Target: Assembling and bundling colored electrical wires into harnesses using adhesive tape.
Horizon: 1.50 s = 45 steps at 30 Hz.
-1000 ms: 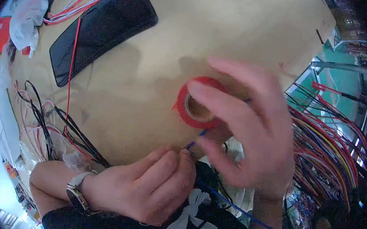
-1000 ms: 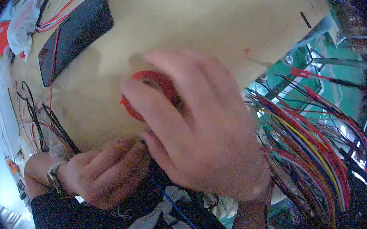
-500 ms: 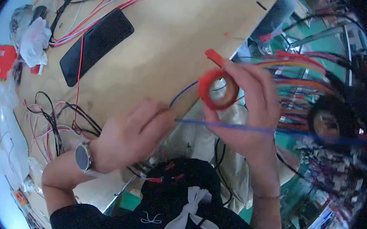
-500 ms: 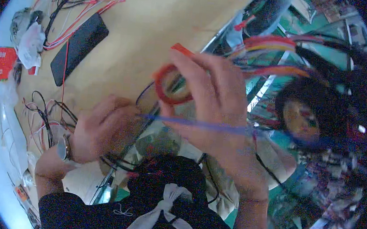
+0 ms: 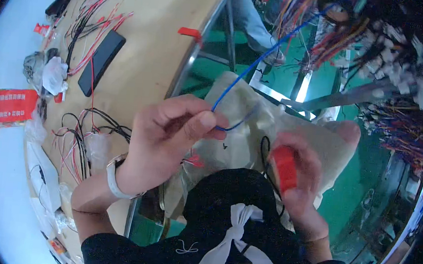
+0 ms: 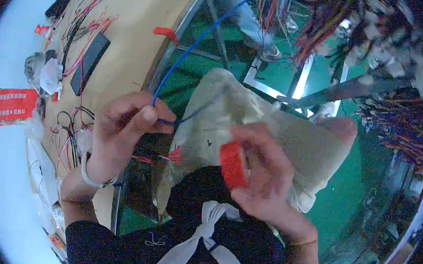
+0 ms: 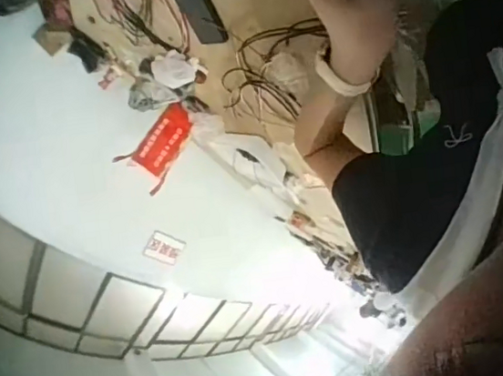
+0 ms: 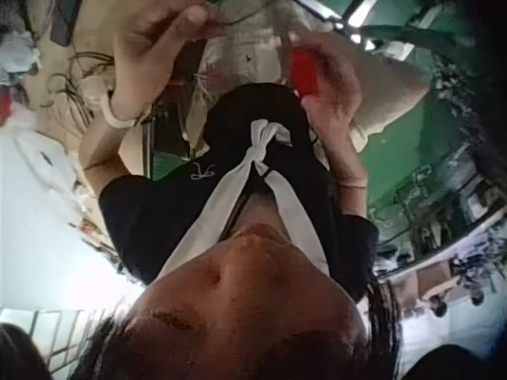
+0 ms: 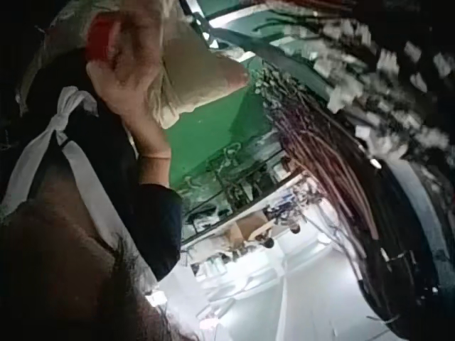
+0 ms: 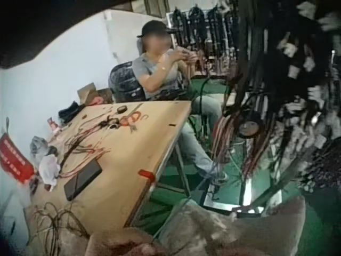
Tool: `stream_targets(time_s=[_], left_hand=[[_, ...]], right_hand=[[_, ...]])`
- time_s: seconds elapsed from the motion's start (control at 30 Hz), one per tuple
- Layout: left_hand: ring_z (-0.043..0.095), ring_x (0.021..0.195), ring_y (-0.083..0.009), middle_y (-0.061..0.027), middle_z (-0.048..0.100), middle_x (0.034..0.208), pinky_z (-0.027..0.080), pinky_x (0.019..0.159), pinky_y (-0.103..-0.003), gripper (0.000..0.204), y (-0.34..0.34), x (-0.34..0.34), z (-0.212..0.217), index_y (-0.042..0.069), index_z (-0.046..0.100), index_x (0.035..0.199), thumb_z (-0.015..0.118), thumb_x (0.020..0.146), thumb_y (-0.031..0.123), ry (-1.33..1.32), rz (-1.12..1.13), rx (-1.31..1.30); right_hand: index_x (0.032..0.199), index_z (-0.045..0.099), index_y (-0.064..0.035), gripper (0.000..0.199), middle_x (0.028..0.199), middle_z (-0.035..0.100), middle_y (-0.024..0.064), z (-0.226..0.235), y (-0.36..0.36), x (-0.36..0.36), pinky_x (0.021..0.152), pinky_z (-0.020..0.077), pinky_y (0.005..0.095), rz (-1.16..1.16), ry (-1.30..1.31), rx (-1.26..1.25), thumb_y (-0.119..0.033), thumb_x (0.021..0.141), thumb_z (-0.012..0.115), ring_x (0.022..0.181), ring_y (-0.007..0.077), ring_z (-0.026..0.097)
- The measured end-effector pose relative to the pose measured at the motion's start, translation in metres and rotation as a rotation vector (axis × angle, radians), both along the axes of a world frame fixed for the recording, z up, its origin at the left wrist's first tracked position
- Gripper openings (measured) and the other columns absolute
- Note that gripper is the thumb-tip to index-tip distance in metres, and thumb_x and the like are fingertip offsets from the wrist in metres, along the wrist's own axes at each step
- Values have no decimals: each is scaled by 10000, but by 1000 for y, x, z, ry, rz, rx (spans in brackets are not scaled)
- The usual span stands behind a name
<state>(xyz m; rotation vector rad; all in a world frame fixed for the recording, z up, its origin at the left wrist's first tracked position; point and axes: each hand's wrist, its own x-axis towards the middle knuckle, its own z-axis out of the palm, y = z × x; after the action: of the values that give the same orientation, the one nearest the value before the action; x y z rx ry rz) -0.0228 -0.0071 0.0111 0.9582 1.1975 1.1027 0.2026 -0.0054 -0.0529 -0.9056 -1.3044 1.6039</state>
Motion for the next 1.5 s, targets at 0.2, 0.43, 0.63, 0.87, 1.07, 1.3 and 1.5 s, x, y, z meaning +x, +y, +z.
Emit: stream_targets(time_s=[0.2, 0.43, 0.63, 0.87, 1.07, 1.3, 1.5], left_hand=[[585, 920, -159, -82, 460, 977, 478, 785, -264, 110, 1, 35, 13, -9, 605, 951, 592, 844, -31, 595, -387, 487], [522, 1049, -206, -106, 474, 1000, 465, 829, -309, 167, 8, 74, 11, -4, 601, 968, 651, 813, 30, 508, -522, 328], [486, 1150, -382, -144, 531, 1208, 275, 1033, -517, 338, 22, 108, 14, 101, 630, 1029, 613, 823, 369, 1625, -461, 1242], [557, 1084, -335, -54, 654, 938, 232, 1070, -520, 216, 46, 131, -7, 112, 662, 866, 695, 669, 193, 1071, -672, 1173], [589, 828, -216, -5, 591, 733, 455, 893, -477, 323, 64, 160, 4, 104, 690, 899, 697, 577, 129, 1167, -610, 1244], [590, 760, -180, -20, 609, 746, 526, 729, -388, 378, 67, 174, 11, 66, 689, 931, 689, 555, 95, 1183, -578, 1347], [610, 860, -262, -79, 642, 881, 517, 694, -380, 313, 65, 162, -3, 32, 668, 931, 707, 626, 90, 1035, -517, 1369]], right_hand=[[1156, 543, -14, 839, 1237, 466, 204, 17, -3, 22, 845, 442, 306, 116, 379, -310, -646, 606, 583, 993, 220, 528], [1097, 575, 12, 803, 1194, 466, 189, 4, -2, 61, 852, 458, 305, 90, 448, -348, -603, 585, 642, 1014, 231, 524], [1137, 528, 146, 830, 1188, 477, 223, -13, -15, 89, 945, 410, 360, -93, 580, 40, -407, 558, 746, 1111, 312, 513], [1019, 591, 119, 780, 1100, 517, 257, -8, -16, 113, 881, 446, 363, -240, 548, 129, -443, 503, 746, 1015, 314, 546], [999, 635, 29, 639, 1067, 562, 195, -11, -15, 140, 836, 448, 369, -338, 292, 376, -387, 531, 759, 984, 300, 560], [998, 517, -100, 603, 1022, 456, 102, 2, -17, 157, 691, 432, 324, -359, -243, 612, -514, 627, 752, 839, 233, 486], [1009, 490, -59, 532, 1012, 463, 110, -10, -22, 159, 786, 413, 333, -409, -313, 685, -463, 720, 679, 890, 226, 472]])
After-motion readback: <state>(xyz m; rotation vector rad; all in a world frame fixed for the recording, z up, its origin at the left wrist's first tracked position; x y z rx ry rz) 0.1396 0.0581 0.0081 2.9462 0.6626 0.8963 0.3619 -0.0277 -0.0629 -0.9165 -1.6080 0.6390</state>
